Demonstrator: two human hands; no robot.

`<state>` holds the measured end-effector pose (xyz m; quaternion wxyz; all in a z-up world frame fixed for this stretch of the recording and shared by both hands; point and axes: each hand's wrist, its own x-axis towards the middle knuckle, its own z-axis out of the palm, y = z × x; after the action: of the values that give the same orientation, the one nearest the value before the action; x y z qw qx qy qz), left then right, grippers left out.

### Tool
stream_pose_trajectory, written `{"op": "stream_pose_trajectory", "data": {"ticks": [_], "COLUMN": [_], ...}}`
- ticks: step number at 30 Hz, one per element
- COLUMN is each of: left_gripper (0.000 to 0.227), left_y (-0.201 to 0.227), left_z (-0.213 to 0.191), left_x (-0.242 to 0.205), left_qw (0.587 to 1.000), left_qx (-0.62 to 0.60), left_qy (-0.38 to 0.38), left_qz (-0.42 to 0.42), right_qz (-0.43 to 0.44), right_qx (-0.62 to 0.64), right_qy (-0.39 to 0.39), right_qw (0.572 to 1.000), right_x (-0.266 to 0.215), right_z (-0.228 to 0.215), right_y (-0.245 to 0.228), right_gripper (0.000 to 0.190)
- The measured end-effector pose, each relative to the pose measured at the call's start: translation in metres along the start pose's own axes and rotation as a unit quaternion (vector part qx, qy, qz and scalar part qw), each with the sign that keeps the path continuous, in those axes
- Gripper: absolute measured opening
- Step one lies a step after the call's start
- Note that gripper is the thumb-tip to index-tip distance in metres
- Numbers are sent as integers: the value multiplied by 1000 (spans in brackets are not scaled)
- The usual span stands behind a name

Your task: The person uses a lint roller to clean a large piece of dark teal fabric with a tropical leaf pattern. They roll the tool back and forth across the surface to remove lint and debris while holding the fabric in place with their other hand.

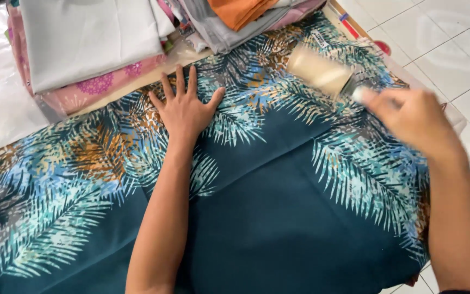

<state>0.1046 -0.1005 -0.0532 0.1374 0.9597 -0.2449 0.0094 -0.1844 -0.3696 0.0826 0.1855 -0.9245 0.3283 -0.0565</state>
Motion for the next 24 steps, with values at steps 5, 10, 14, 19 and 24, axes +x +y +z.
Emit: {"op": "stream_pose_trajectory", "data": {"ticks": [5,10,14,19,24], "left_gripper": [98,98,98,96,49], "left_y": [-1,-1,0,4,89], "left_z": [3,4,2,1,-45], "left_x": [-1,0,0,-1,-60], "left_qw": [1000,1000,1000,997,916], "left_qx": [1,9,7,11,-147], "left_qy": [6,2,10,71,236], "left_qz": [3,-3,6,34,288], "right_qz": [109,104,104,93,-48], "right_qx": [-53,-133,-157,-146,12], "right_qy": [-35,72,106,198,198], "right_qw": [992,983,976,965,979], "right_x": [-9,3,17,15,-4], "right_z": [12,21,27,27,13], "right_y": [11,54,93,105,73], "right_gripper": [64,77,76,80,54]}}
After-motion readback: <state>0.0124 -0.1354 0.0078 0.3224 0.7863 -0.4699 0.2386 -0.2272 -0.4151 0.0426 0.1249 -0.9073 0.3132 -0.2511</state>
